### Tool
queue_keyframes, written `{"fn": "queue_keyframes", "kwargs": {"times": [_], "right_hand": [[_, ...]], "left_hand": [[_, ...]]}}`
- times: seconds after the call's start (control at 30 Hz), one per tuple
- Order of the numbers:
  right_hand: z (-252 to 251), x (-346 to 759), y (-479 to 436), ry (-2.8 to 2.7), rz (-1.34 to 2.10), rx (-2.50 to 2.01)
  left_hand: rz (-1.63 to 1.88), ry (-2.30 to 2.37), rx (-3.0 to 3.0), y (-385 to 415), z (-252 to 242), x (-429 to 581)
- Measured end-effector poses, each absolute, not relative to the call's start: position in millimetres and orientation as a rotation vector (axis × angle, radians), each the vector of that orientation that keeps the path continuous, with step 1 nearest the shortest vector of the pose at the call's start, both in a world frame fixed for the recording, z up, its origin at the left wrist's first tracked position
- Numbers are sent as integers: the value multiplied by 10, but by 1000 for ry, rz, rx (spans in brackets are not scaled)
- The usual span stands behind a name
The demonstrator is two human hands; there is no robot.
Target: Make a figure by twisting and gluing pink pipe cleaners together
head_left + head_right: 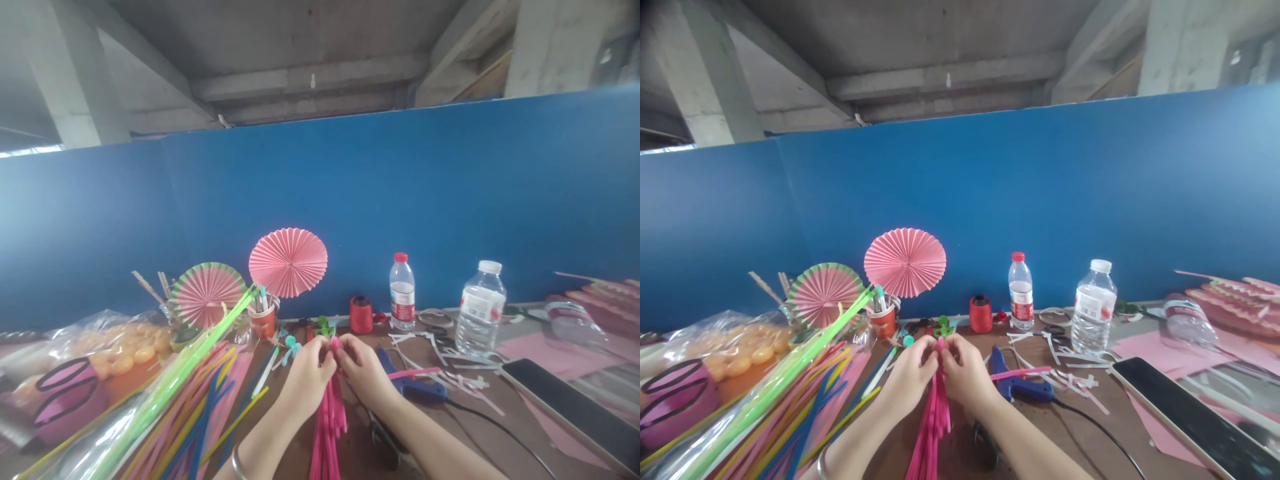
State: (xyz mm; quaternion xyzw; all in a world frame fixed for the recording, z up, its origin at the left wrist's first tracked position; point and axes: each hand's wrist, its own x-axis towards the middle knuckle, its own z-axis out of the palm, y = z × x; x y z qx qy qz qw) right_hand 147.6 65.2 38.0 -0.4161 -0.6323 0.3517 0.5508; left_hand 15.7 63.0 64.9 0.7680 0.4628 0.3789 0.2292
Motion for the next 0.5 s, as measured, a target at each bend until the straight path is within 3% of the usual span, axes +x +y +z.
{"fn": "queue_keyframes", "kwargs": {"times": [0.5], "right_hand": [[275, 1487, 734, -1358, 862, -953]], "left_hand": [[1067, 1146, 1843, 732, 529, 159]]}}
